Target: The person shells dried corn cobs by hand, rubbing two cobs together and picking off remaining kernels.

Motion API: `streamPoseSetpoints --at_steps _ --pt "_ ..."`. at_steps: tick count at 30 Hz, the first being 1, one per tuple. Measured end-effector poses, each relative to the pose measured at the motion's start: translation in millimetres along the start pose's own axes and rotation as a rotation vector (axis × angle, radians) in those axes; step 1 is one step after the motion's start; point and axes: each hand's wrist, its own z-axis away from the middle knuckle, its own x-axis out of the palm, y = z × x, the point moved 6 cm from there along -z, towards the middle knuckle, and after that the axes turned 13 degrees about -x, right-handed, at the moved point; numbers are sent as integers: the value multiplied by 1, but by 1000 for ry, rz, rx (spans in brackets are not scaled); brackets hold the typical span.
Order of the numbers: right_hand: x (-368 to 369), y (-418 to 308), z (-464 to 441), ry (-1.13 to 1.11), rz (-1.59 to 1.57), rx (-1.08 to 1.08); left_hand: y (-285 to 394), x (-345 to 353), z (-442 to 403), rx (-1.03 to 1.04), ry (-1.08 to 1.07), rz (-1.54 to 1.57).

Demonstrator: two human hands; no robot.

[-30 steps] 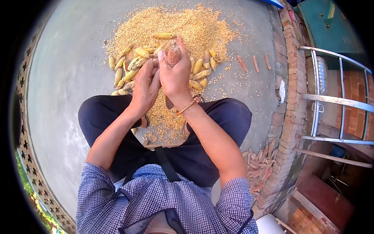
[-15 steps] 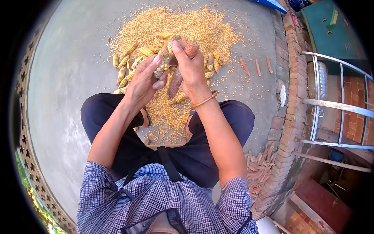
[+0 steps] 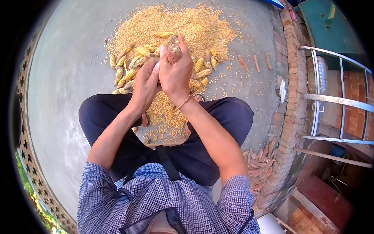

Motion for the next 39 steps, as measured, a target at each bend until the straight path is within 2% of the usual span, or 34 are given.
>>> streamPoseSetpoints --at_steps 1,4,8,15,18,24,27,28,31,34,35,38,39 --pt "0 0 -2 -45 -35 6 0 2 0 -112 -44 172" --pt "8 7 -10 -107 -222 79 9 -3 -8 -173 -347 428" --pt "5 8 -12 -161 -450 234 20 -6 0 -315 -218 581" --pt "4 4 -11 -214 -645 333 4 -12 -6 -347 -482 759" --pt "3 5 -12 -246 -649 314 5 -11 -5 -376 -462 770" --pt "-2 4 -15 -231 -623 298 15 -7 0 -334 -436 645" --pt "-5 9 -16 -190 -667 327 18 -4 5 -335 -243 473" --pt "-5 11 -16 -178 -686 338 15 -6 3 -276 -225 321" --pt "-4 10 -17 -132 -590 192 9 -11 1 -137 -126 -100" --pt "5 7 -12 -217 -519 192 17 -5 3 222 118 -646" --pt "6 13 -13 -177 -416 64 14 -4 3 174 102 -662" --pt "8 25 -4 7 -356 242 7 5 7 239 116 -707" --pt "5 20 -3 58 -217 171 5 7 9 279 127 -680"
